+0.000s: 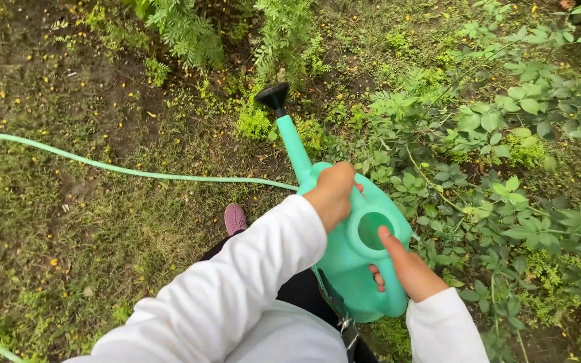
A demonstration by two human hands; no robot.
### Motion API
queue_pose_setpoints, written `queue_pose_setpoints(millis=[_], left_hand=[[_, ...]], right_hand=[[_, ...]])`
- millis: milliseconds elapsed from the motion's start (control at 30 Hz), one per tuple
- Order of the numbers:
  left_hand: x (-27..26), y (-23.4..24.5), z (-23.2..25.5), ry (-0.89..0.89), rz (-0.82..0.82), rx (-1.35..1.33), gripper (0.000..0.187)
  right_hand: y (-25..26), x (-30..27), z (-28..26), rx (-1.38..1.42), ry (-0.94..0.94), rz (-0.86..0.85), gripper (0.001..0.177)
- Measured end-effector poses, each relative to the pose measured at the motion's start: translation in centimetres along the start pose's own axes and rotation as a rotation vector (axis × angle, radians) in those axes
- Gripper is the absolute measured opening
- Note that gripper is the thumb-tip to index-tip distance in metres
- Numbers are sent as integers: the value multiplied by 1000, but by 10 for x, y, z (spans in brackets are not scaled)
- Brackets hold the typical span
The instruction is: Fill a watering can from an outdoor faucet and water various plants in a garden.
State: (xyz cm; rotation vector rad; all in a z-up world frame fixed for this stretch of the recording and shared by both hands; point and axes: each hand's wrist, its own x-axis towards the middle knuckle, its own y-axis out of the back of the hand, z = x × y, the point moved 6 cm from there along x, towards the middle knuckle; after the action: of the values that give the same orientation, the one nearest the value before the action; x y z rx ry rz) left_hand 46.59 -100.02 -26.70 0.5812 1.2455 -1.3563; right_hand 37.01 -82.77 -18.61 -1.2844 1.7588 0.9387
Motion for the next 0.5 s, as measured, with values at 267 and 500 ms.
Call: queue_pose_setpoints(millis=[267, 500], left_hand=[[-8, 24, 19, 42, 54, 26, 25], [3, 49, 37, 37, 120, -37, 28]], right_hand=[[-24, -10, -21, -144, 28, -22, 79], [-39, 4, -32, -276, 103, -73, 87]])
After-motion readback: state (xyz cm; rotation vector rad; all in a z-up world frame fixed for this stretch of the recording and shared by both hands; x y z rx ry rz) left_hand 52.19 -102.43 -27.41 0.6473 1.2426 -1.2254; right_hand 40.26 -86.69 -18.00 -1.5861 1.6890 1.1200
